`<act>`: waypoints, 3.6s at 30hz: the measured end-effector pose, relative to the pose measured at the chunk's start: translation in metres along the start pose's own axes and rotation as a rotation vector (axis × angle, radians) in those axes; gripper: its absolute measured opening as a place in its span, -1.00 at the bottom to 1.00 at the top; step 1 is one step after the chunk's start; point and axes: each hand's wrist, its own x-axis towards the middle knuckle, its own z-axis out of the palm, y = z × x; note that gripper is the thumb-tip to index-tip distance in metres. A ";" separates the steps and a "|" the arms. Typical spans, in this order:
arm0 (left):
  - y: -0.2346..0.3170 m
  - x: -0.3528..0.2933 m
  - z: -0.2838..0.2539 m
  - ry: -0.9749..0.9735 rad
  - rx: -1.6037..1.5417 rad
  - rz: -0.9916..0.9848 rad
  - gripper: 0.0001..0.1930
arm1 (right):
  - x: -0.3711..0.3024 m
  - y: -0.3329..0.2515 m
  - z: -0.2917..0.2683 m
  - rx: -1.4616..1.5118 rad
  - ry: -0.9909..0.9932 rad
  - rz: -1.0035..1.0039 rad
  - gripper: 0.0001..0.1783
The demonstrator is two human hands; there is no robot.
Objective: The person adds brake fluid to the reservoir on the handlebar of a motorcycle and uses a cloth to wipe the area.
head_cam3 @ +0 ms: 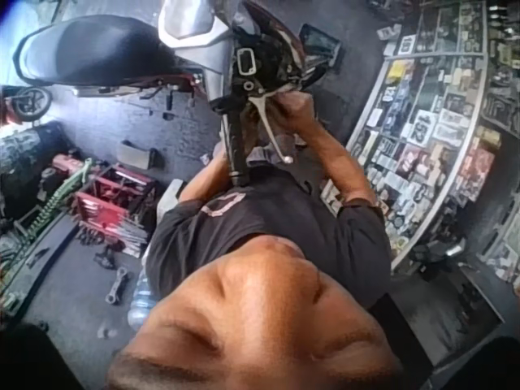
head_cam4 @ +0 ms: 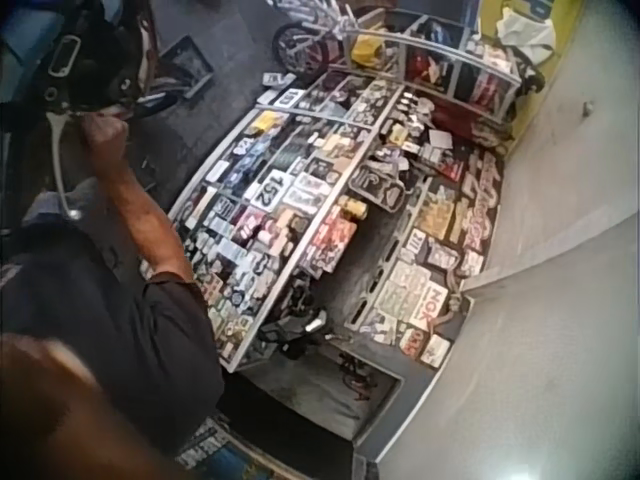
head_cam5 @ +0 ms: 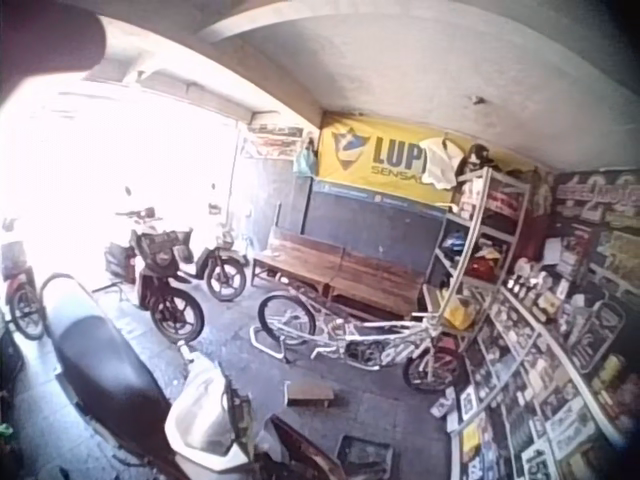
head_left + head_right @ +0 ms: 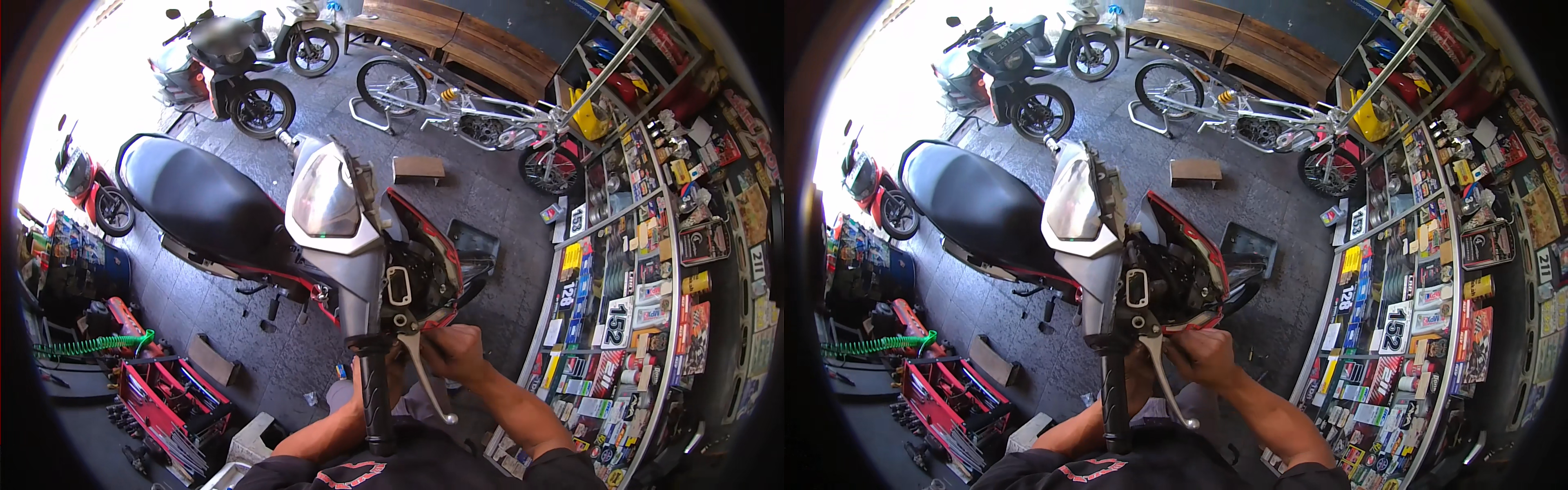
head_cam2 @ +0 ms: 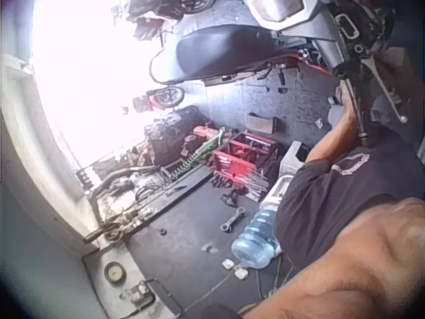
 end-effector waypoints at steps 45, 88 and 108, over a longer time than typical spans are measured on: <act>-0.302 -0.099 -0.226 0.529 1.593 -0.922 -0.53 | -0.588 0.502 0.339 -0.461 -0.035 1.811 -0.33; -0.042 -0.032 -0.135 0.273 0.557 -0.226 -0.55 | 0.000 -0.061 -0.021 1.030 -0.443 0.863 -0.60; -0.033 -0.022 -0.050 0.074 0.097 -0.570 -0.42 | -0.094 -0.012 0.026 0.158 -0.108 0.663 -0.49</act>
